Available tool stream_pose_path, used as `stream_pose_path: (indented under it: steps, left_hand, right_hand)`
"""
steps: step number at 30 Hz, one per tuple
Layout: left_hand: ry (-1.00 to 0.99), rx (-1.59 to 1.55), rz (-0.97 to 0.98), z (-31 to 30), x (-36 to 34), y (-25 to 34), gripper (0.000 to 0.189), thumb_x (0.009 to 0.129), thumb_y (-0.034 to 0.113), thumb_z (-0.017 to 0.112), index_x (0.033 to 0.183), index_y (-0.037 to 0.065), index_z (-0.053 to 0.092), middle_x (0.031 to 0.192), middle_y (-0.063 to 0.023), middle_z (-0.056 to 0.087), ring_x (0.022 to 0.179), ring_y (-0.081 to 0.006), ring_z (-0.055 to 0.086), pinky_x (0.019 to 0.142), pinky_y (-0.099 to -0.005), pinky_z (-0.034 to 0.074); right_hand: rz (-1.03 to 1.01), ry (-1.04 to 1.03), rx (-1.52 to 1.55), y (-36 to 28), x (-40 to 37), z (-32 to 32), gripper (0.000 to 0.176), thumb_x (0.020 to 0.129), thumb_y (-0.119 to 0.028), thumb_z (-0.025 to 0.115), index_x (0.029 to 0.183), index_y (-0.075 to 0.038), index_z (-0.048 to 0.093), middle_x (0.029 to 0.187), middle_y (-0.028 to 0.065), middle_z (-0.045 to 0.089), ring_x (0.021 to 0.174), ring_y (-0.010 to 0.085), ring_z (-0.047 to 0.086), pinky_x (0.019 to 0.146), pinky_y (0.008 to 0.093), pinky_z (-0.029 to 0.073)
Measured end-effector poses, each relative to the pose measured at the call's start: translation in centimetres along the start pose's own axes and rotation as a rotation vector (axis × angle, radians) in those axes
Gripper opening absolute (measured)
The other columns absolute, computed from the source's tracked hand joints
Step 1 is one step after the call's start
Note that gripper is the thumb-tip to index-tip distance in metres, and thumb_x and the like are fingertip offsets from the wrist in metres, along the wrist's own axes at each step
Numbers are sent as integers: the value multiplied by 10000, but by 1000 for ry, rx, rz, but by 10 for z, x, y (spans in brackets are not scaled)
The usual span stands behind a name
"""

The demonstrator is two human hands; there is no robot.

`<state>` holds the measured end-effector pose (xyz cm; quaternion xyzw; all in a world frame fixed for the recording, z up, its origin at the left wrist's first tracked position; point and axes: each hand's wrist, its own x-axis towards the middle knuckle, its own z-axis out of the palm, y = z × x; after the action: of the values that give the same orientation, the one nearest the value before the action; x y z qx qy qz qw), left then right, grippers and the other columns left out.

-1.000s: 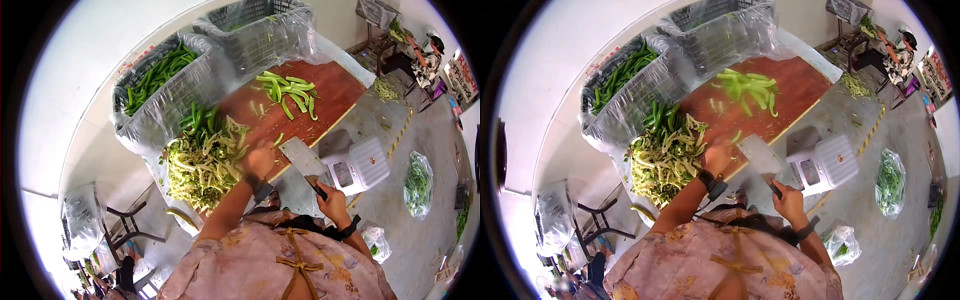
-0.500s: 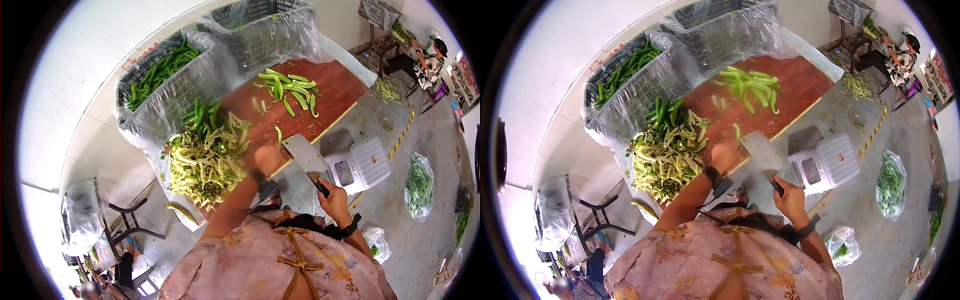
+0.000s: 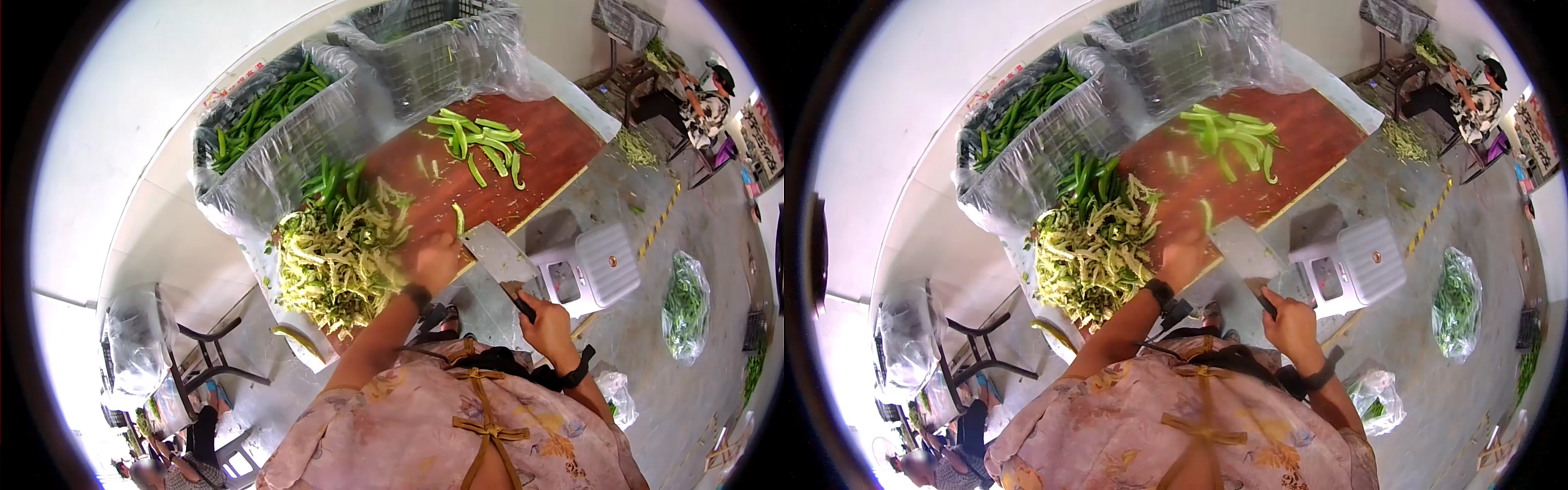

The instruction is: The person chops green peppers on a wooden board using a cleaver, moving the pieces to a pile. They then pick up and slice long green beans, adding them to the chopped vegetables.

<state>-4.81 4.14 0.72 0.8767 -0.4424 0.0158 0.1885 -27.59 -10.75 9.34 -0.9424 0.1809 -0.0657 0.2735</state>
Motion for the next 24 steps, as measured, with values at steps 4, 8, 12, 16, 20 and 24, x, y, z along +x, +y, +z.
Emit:
stream_pose_path:
  steps: [4,8,12,16,20,24]
  left_hand:
    - [29,7,20,4,0,0,227,763,163,578,953,67,657,904,-89,555,931,-286,561,751,-401,480]
    - [68,-25,54,5,2,-1,222,752,177,588,931,69,661,905,-93,554,949,-291,551,795,-414,456]
    - [86,6,90,-4,2,4,226,745,208,605,922,80,664,914,-80,561,959,-275,545,812,-406,430]
    - [75,75,117,1,2,-1,230,733,229,616,913,95,667,917,-60,566,969,-243,535,808,-383,403]
    - [29,66,85,8,1,-3,229,735,240,619,909,102,674,911,-53,567,975,-241,525,807,-385,392]
    - [35,36,84,4,1,-2,218,744,241,613,900,106,683,910,-51,569,963,-244,523,808,-384,382]
  right_hand:
    - [-2,-71,-73,-10,7,-7,416,736,-161,657,1149,-117,655,703,192,620,642,374,612,612,460,491]
    - [-42,-70,-112,-14,16,-4,412,737,-160,647,1146,-109,647,685,196,613,626,374,607,591,464,480]
    - [-47,-62,-110,-13,11,-4,409,740,-162,647,1144,-100,639,679,192,610,622,374,603,588,464,478]
    - [-56,-73,-134,-20,15,-7,413,747,-166,644,1155,-102,631,680,189,613,626,371,606,594,464,482]
    - [-65,-84,-135,-18,22,7,419,752,-165,636,1166,-100,621,684,185,613,637,368,609,598,462,486]
    - [-65,-90,-133,-14,17,7,429,750,-168,635,1173,-94,616,690,185,613,638,369,609,596,460,488]
